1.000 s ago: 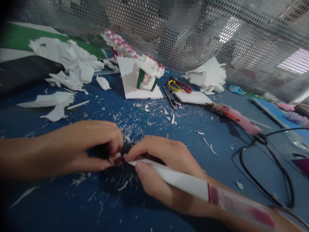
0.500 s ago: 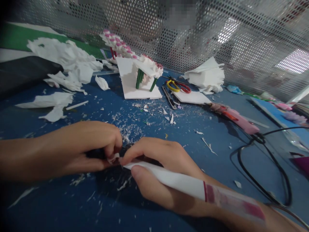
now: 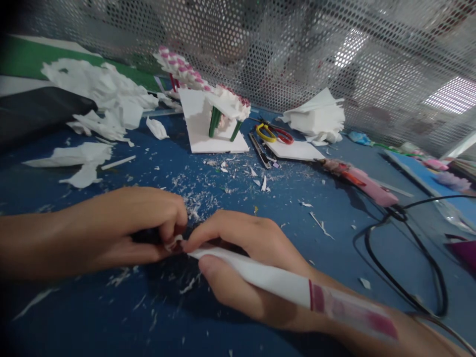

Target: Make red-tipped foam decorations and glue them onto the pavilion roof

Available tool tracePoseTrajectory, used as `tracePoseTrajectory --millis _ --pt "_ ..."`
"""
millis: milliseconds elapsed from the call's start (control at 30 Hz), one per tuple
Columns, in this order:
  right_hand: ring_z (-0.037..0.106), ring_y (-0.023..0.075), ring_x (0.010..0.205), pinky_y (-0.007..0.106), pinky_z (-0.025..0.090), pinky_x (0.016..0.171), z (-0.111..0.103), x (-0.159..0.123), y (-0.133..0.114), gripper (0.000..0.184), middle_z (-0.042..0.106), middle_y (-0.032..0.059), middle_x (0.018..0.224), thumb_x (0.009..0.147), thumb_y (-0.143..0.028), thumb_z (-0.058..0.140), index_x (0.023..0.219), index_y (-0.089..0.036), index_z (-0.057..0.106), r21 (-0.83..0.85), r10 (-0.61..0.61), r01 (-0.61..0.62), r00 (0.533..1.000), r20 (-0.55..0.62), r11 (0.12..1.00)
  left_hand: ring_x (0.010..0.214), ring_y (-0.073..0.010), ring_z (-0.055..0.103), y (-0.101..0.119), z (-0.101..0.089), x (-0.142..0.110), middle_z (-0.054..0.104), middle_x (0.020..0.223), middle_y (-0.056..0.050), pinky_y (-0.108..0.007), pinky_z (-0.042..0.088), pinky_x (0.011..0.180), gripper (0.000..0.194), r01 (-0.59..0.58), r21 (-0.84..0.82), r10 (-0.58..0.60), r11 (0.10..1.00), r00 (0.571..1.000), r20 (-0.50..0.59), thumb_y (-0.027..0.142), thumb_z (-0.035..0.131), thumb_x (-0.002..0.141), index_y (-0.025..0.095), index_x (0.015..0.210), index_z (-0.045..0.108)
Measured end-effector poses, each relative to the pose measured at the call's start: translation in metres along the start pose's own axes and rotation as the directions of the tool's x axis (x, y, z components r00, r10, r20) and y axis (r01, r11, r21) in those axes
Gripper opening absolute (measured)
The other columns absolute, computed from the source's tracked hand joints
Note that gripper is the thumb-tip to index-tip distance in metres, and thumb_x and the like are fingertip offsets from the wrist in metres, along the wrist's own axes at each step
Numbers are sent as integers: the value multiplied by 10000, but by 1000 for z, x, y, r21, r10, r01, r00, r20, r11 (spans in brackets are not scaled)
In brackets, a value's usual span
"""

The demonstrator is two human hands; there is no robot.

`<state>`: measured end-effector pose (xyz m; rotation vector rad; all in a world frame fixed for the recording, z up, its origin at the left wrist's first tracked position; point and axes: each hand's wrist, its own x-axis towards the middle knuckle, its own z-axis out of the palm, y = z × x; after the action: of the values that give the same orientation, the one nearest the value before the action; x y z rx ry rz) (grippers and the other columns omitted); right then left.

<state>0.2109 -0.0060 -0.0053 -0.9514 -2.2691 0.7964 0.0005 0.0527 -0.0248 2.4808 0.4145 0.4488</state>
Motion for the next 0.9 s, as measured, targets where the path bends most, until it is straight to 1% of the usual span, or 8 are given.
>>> tracePoseTrajectory --millis 100,233,367,500,667,800,900 --pt "626 96 739 182 463 625 0 0 -1 160 665 -2 817 810 -130 459 887 -200 581 -21 37 -38 999 -18 999 673 -99 548 -1 1 0 577 769 32 -195 383 571 205 4 -30 -4 1000 1000 -20 23 534 747 198 717 431" --pt "634 123 751 215 472 611 0 -2 -2 156 674 12 831 816 -148 467 907 -210 578 -29 58 -59 998 -24 998 654 -102 549 -1 4 -1 586 756 29 -193 385 550 162 59 -75 -63 995 997 -40 73 532 761 199 710 444" --pt "626 115 730 214 457 592 -1 -3 0 155 670 8 821 814 -138 463 899 -207 573 -45 62 -63 998 -24 997 646 -104 554 1 3 0 599 747 23 -192 392 549 122 102 -105 -107 989 993 -46 132 524 784 195 700 461" --pt "601 100 674 221 442 582 0 -3 1 139 640 -14 765 834 -174 454 902 -204 570 -5 81 -81 996 -39 997 625 -100 555 3 1 1 609 719 31 -184 396 544 82 153 -137 -161 979 986 -50 161 531 788 189 718 498" --pt "582 77 647 201 428 570 0 -1 1 129 617 -44 720 828 -175 458 878 -200 574 29 89 -87 994 -64 996 586 -70 545 4 -1 2 620 707 62 -159 383 529 62 149 -176 -167 973 981 -94 136 589 769 182 760 549" --pt "582 75 638 195 428 559 0 0 1 129 616 -44 714 826 -171 455 866 -197 575 35 85 -83 994 -66 996 562 -62 532 6 -2 2 628 703 68 -147 370 506 75 161 -178 -184 971 975 -124 133 614 775 189 807 576" --pt "593 88 653 206 435 565 0 -1 1 130 625 -36 724 824 -175 459 869 -202 578 36 97 -95 994 -56 995 548 -69 531 7 -3 2 637 695 64 -151 371 498 75 172 -171 -194 970 974 -120 162 620 785 200 846 596"
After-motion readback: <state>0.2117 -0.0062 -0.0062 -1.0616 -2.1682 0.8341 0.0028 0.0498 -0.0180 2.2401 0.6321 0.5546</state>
